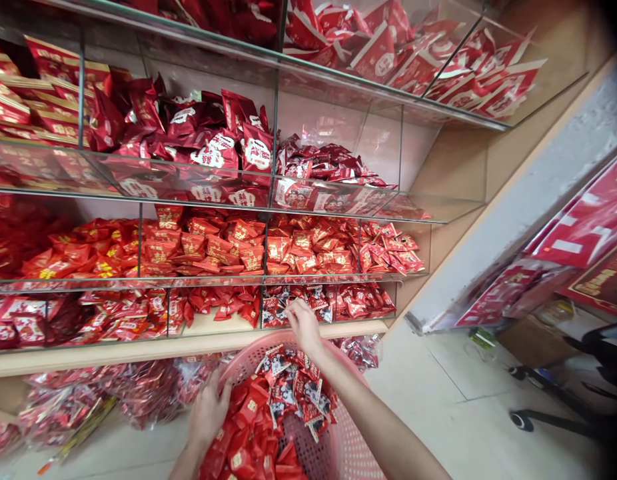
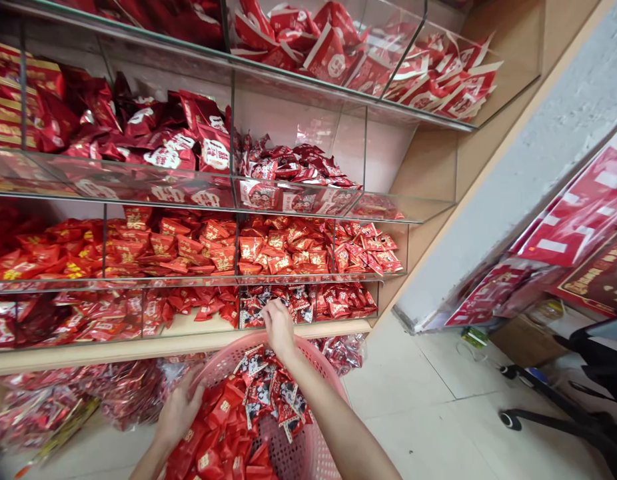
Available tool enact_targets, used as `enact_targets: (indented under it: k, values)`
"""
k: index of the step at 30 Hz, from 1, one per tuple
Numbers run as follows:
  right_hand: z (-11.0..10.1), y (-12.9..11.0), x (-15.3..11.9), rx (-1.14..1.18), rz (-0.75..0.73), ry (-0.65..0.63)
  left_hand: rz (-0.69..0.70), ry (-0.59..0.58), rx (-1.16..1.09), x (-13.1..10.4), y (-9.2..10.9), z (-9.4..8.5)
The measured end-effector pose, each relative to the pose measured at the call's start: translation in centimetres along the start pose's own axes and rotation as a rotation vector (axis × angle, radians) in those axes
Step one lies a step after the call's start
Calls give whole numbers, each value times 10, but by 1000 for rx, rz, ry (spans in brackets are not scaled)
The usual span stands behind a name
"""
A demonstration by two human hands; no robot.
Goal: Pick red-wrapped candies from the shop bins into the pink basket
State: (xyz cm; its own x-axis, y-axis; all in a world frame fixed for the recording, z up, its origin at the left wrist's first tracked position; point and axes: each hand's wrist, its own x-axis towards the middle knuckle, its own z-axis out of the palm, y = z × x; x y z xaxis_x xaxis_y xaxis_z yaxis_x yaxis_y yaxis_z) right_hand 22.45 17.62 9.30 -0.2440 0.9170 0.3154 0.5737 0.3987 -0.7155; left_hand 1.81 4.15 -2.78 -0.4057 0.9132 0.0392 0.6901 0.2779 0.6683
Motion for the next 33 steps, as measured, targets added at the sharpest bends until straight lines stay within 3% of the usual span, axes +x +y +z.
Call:
enact_targets:
  k: [2, 4, 6, 9, 12, 16, 25, 29, 33]
  values:
    - [-10, 2, -10, 224, 39, 49, 48, 89, -90, 3, 11, -5]
    - [-17, 1, -25, 529, 152, 73, 93, 155, -244, 3, 35, -12]
    - [-20, -2, -43, 741, 284, 37, 54, 81, -497, -1, 70, -20]
    - [-21, -7, -69, 863, 397, -7, -109, -110, -895, -12, 119, -26]
    - [-23, -11, -90, 890, 427, 6, -143, -128, -1008, -25, 143, -25]
    - [-28, -9, -118, 872, 447, -13, -71, -71, -894, -40, 142, -17]
    - [-36, 15, -182, 757, 612, 88, -22, -294, -782, -79, 144, 10]
    - [-40, 22, -189, 664, 598, 113, -28, -312, -768, -84, 142, 18]
    - [-47, 34, -175, 371, 422, 47, -127, -277, -797, -79, 133, 21]
